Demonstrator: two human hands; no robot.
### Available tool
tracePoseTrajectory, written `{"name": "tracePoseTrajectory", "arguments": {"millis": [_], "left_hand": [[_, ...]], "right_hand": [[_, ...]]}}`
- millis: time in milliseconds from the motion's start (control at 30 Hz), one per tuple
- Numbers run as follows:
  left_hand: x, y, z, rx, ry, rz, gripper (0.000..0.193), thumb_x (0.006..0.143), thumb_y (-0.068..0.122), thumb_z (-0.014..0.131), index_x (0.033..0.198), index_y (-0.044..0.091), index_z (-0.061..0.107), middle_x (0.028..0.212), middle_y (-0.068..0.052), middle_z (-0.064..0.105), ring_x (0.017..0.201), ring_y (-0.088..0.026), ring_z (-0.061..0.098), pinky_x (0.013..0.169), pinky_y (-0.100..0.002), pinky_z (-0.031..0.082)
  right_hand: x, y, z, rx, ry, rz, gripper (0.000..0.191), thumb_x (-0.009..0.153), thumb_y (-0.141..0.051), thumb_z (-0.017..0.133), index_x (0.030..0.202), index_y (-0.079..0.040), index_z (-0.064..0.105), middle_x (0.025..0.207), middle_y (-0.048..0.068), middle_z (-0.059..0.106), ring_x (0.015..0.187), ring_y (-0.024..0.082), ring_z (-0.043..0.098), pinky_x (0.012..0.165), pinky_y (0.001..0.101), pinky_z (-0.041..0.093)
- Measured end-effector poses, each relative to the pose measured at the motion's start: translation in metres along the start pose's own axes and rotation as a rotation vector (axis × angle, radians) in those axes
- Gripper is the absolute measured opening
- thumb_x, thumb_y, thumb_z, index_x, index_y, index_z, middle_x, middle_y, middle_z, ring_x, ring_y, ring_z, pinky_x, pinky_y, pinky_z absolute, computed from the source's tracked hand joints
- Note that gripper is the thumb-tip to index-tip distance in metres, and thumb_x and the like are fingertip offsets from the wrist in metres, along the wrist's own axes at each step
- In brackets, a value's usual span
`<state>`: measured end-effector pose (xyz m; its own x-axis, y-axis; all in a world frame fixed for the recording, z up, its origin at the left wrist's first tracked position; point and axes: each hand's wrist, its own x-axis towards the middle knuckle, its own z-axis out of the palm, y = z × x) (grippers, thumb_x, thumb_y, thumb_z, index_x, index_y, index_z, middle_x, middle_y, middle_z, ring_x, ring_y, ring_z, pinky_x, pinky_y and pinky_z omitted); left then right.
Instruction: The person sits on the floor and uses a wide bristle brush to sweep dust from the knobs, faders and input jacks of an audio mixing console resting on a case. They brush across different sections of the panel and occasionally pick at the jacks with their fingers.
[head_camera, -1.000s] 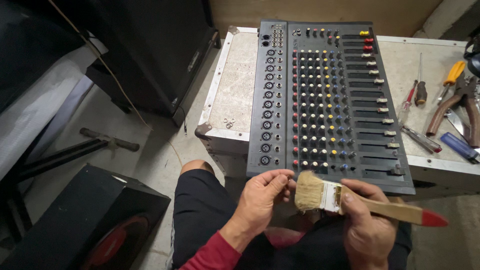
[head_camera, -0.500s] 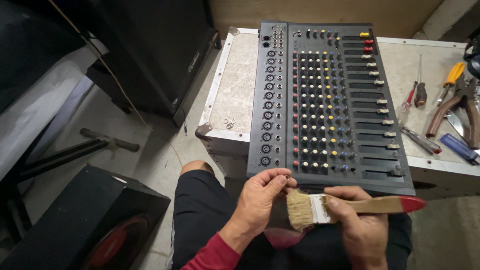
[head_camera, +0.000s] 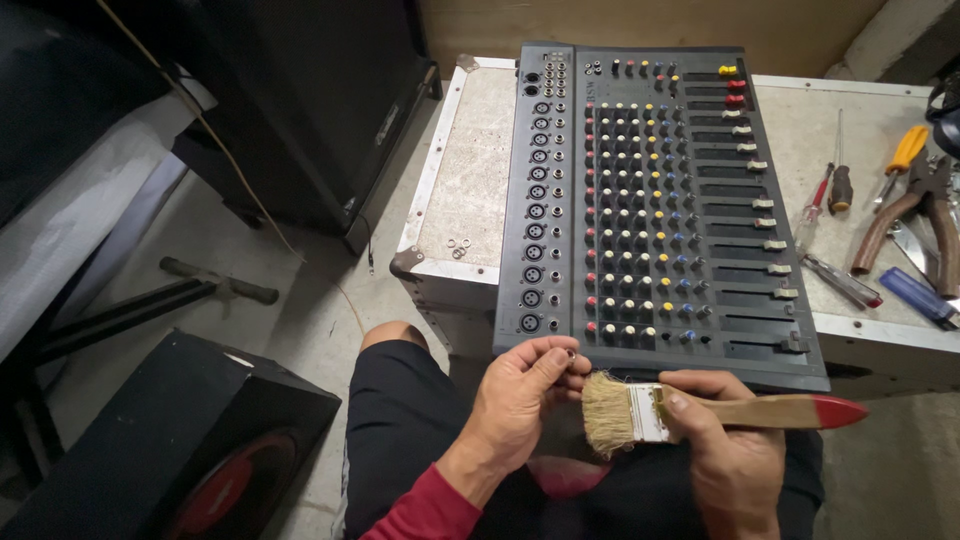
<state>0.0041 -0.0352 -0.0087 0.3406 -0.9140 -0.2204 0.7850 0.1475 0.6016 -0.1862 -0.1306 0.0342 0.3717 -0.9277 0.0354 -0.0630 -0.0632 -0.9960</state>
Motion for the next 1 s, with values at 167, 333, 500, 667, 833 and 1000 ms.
{"name": "tracePoseTrajectory", "arguments": {"millis": [167,333,500,667,833,1000], "left_hand": [[0.001,-0.002,-0.002,0.012,-0.001,-0.001,0.027,0.104,0.017,0.062,0.121,-0.003,0.064,0.099,-0.01,0.071,0.087,-0.016,0.067,0.081,-0.03,0.058],[0.0,-0.003,-0.001,0.002,-0.023,-0.004,0.026,0.103,0.016,0.061,0.122,-0.003,0.063,0.101,-0.011,0.071,0.087,-0.016,0.068,0.083,-0.03,0.058],[0.001,-0.003,-0.001,-0.031,-0.008,-0.048,0.026,0.103,0.015,0.06,0.122,-0.003,0.062,0.103,-0.011,0.072,0.085,-0.015,0.067,0.08,-0.029,0.059],[0.001,-0.01,0.001,0.059,-0.033,0.027,0.025,0.104,0.012,0.06,0.122,-0.005,0.065,0.102,-0.009,0.072,0.087,-0.014,0.067,0.081,-0.027,0.058],[0.0,-0.007,0.0,0.09,0.025,0.034,0.024,0.103,0.011,0.061,0.121,-0.004,0.066,0.1,-0.007,0.074,0.089,-0.012,0.067,0.082,-0.025,0.057],[0.001,-0.005,0.001,0.097,0.042,0.018,0.024,0.101,0.012,0.061,0.12,-0.003,0.065,0.101,-0.009,0.075,0.09,-0.013,0.069,0.084,-0.026,0.057]], "right_hand": [[0.002,0.0,0.0,-0.007,0.009,-0.033,0.019,0.091,-0.007,0.068,0.103,0.007,0.074,0.089,0.012,0.076,0.078,0.013,0.068,0.075,0.0221,0.053],[0.001,0.001,-0.001,-0.027,0.052,-0.075,0.018,0.094,-0.007,0.068,0.104,0.006,0.074,0.091,0.012,0.075,0.08,0.013,0.067,0.077,0.0213,0.052],[0.0,0.001,0.007,0.176,0.102,-0.148,0.021,0.099,-0.006,0.067,0.116,0.006,0.07,0.102,0.011,0.073,0.089,0.013,0.068,0.085,0.0223,0.053],[-0.005,-0.001,0.013,0.162,0.124,-0.152,0.024,0.096,-0.006,0.066,0.118,0.004,0.068,0.106,0.009,0.074,0.093,0.012,0.069,0.088,0.0224,0.054],[-0.002,0.002,0.012,-0.036,-0.025,0.013,0.019,0.09,-0.006,0.072,0.106,0.004,0.076,0.091,0.01,0.075,0.081,0.012,0.067,0.076,0.0231,0.052],[-0.002,0.0,0.005,-0.145,0.027,0.054,0.019,0.089,-0.008,0.073,0.103,0.004,0.077,0.088,0.011,0.077,0.075,0.014,0.068,0.07,0.0249,0.052]]}}
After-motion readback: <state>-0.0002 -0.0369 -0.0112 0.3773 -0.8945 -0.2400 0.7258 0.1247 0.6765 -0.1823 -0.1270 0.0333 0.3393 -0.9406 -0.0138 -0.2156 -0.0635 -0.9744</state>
